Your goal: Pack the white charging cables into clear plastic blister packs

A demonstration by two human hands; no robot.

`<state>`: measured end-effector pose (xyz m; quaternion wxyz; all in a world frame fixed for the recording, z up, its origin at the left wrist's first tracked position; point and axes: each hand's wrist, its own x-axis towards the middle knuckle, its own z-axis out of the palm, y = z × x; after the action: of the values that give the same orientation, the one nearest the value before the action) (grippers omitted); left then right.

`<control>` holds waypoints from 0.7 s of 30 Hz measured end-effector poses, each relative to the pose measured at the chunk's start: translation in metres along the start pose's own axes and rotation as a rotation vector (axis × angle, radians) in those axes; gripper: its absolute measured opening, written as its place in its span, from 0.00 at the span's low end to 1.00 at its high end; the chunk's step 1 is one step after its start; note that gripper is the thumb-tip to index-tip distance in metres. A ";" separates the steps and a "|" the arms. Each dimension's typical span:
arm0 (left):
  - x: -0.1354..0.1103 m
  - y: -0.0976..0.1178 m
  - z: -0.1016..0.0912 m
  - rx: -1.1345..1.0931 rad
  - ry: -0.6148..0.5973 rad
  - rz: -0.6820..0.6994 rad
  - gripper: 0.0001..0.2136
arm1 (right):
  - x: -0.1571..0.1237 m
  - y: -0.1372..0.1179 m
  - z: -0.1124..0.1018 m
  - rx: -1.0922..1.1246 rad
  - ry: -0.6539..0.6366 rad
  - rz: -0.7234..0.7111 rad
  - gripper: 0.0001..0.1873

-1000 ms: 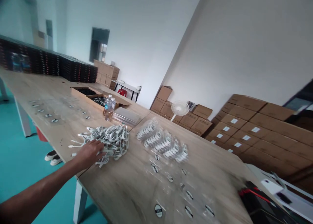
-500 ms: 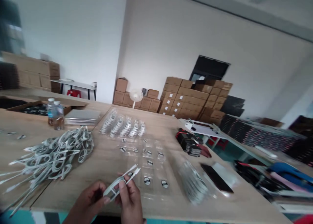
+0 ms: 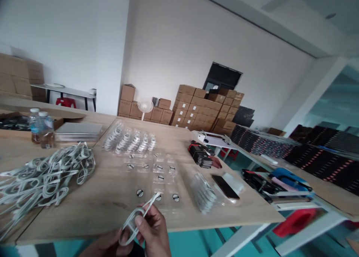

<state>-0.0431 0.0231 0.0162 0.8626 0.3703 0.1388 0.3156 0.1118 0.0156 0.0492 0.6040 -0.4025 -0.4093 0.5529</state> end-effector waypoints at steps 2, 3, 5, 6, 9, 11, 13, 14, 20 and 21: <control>0.001 0.001 -0.004 -0.020 0.047 -0.026 0.23 | 0.002 -0.008 -0.003 -0.046 0.067 -0.024 0.23; 0.001 0.002 -0.005 0.011 0.088 -0.016 0.24 | 0.003 -0.011 -0.005 -0.076 0.102 -0.031 0.23; 0.002 0.002 -0.006 0.215 0.180 0.078 0.25 | 0.005 -0.014 -0.008 -0.133 0.155 -0.034 0.23; 0.002 0.002 -0.005 0.368 0.214 0.147 0.25 | 0.005 -0.013 -0.008 -0.147 0.172 -0.031 0.24; 0.005 0.001 -0.001 0.795 0.257 0.338 0.18 | 0.005 -0.007 -0.006 -0.133 0.197 -0.008 0.24; 0.008 0.000 0.000 0.952 0.263 0.409 0.14 | 0.004 -0.002 -0.004 -0.120 0.204 0.005 0.25; 0.011 -0.002 0.002 0.980 0.246 0.423 0.16 | 0.003 0.001 -0.005 -0.107 0.169 0.011 0.24; 0.012 -0.003 0.003 0.922 0.234 0.389 0.17 | 0.002 0.001 -0.006 -0.083 0.146 0.009 0.23; 0.015 -0.007 0.015 0.082 0.168 0.084 0.26 | 0.001 -0.001 -0.017 0.053 0.177 0.004 0.21; 0.015 -0.006 0.017 0.006 0.131 0.055 0.26 | 0.001 0.000 -0.019 0.019 0.167 0.000 0.21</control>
<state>-0.0207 0.0200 0.0233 0.8416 0.3550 0.1858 0.3623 0.1301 0.0156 0.0428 0.6399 -0.4413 -0.3522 0.5213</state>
